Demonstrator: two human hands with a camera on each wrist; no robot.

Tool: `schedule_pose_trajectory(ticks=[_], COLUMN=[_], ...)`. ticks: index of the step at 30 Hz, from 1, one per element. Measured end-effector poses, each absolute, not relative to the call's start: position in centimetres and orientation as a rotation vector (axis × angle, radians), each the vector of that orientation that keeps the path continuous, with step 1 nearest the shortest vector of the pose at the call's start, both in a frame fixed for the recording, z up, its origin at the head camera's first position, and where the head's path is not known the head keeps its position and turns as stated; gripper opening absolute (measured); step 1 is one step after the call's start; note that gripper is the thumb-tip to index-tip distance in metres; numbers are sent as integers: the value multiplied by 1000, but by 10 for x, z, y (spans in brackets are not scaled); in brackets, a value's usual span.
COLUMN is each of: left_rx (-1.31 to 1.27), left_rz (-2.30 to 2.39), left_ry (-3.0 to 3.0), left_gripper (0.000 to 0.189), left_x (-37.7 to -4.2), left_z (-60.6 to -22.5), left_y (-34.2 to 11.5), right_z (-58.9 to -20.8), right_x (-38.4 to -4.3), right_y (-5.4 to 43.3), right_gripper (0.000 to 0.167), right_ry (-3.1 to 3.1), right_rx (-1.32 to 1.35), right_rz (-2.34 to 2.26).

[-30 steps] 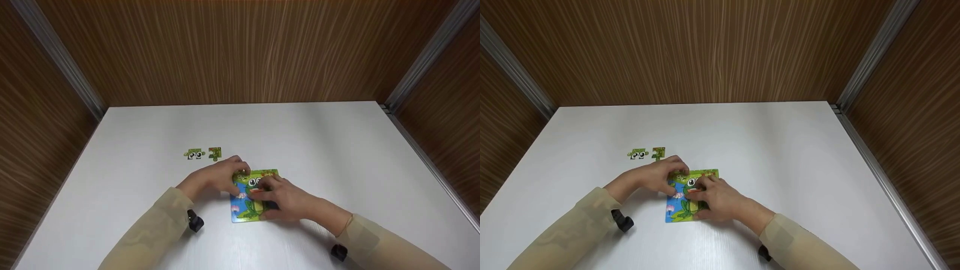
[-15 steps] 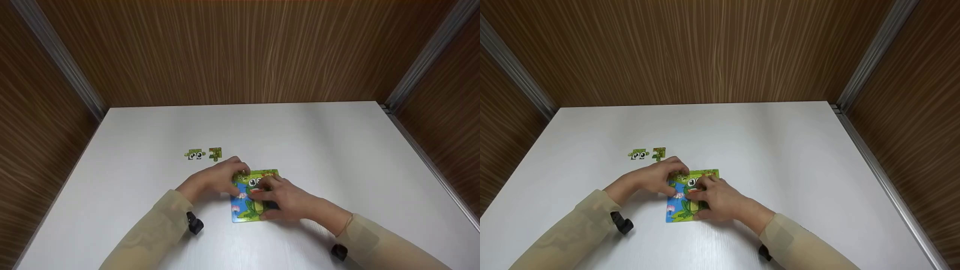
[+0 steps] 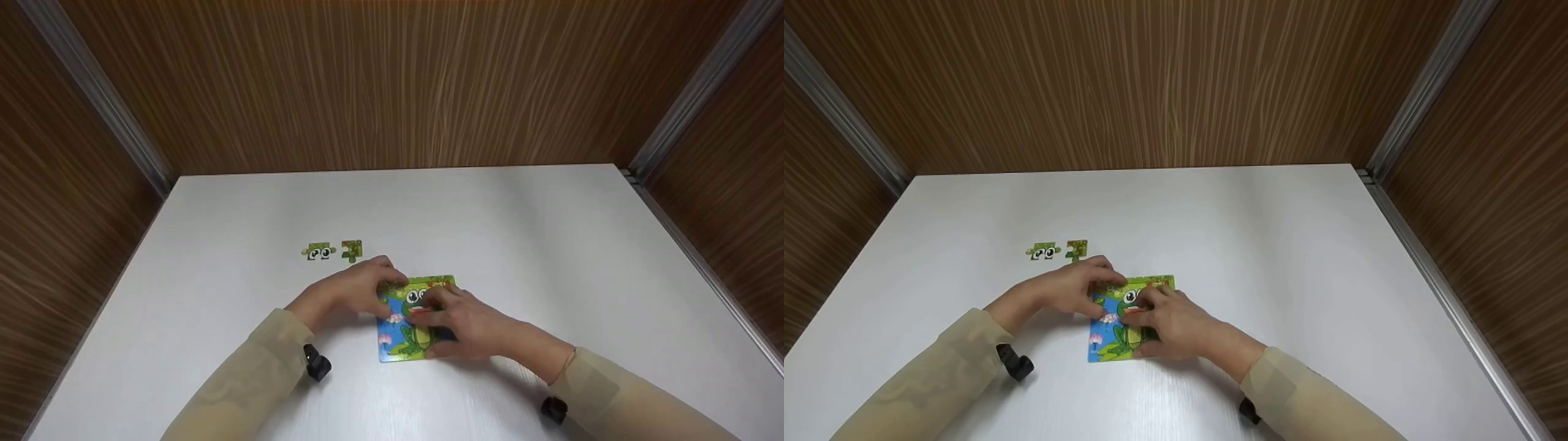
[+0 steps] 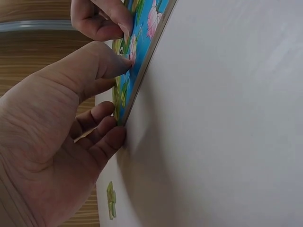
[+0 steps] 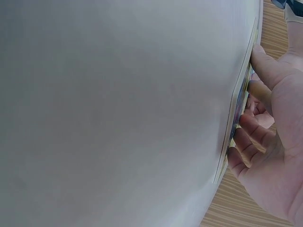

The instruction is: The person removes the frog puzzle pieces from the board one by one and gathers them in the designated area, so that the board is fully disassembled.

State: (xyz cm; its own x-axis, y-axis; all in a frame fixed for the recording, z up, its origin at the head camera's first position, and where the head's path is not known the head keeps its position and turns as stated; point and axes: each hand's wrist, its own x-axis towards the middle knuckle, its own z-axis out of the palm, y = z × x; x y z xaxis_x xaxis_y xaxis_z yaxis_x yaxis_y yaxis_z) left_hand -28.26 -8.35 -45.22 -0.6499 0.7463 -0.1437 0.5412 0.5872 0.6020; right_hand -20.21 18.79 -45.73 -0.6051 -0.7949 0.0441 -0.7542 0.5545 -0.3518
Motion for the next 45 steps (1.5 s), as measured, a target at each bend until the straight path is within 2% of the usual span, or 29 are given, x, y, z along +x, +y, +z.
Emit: schedule_pose_trajectory(ticks=[8,26,45], left_rx=[1032,995,1031], left_rz=[724,589,730], left_ry=[2446,2466,2460], left_gripper=[54,57,55], left_x=[-284,-282,-278], left_z=[-448,-444,-450], left_y=[-87,-78,-79], right_z=[-456,-458,-457], right_x=[-205,-204,-203], right_y=[187,186,186], right_gripper=[59,60,61], right_ry=[2649,2670,2655], right_rx=[-1272,-1276,-1233], right_rz=[-497,-460,-475])
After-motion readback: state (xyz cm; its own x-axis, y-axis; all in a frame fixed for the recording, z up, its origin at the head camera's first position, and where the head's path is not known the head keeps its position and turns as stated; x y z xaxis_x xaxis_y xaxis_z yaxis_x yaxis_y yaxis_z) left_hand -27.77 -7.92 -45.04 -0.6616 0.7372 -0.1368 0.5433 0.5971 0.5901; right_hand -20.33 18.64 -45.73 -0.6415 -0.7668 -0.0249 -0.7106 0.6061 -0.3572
